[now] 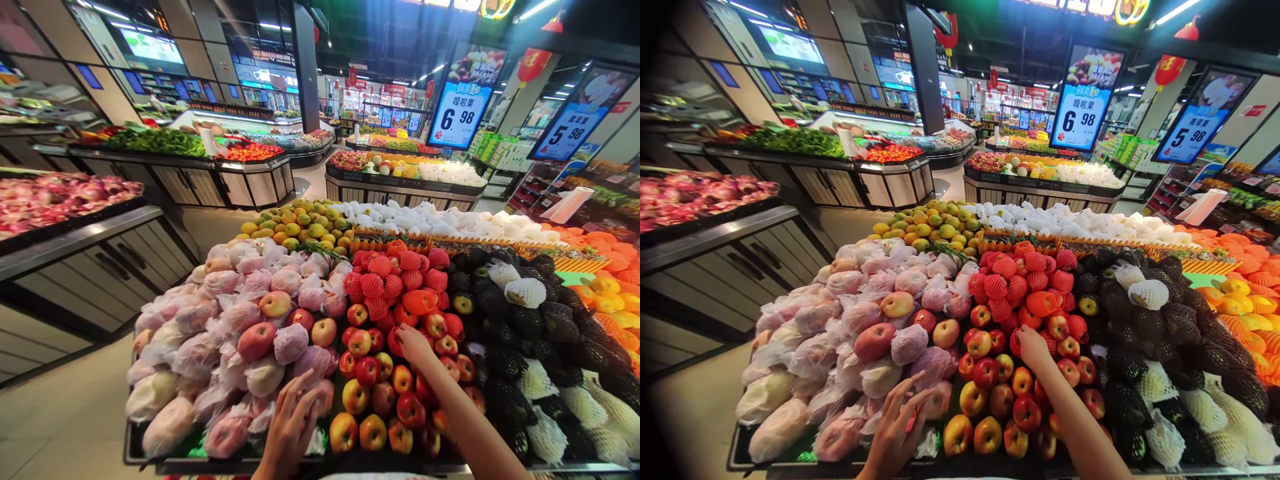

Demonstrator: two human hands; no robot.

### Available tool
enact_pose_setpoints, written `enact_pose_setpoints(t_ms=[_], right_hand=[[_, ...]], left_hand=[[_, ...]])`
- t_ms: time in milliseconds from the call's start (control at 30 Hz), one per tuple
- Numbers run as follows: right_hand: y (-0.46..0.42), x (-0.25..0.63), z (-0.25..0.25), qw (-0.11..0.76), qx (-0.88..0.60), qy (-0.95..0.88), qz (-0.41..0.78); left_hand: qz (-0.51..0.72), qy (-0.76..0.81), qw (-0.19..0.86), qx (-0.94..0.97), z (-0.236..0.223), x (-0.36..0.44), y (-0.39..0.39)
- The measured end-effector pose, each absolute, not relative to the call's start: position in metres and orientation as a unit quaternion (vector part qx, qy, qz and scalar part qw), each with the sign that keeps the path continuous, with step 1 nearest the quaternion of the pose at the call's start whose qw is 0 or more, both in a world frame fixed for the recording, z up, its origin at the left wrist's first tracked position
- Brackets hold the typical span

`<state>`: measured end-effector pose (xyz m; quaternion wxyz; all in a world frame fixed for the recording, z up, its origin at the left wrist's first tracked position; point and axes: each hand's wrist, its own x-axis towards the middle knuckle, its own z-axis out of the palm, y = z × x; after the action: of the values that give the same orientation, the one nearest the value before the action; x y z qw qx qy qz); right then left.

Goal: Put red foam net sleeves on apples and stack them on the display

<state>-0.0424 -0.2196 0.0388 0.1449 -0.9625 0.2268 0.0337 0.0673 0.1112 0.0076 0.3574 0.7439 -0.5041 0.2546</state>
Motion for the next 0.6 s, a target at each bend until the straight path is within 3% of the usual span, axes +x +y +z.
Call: enact_pose_setpoints(t_ms=[233,467,533,600], right_hand=[[-0.215,-0.028,0.028,0.096,-0.966,0.234,0.051],[-0.218,-0.043,0.051,0.136,-0.961,0.239,-0.021],[-0.210,-0.056,0.057,0.208,-0.940,0.252,-0.098],[-0.191,-0.068,0.055,0.374,-0.878,0.240,-0.176]], left_hand=[[0.262,-0.498,0.351,0.748,0.009,0.067,0.116],[0.215,-0.509,0.409,0.726,0.025,0.059,0.089],[0.169,-0.511,0.441,0.718,0.034,0.056,0.074],[0.105,-0.511,0.469,0.713,0.041,0.051,0.058]])
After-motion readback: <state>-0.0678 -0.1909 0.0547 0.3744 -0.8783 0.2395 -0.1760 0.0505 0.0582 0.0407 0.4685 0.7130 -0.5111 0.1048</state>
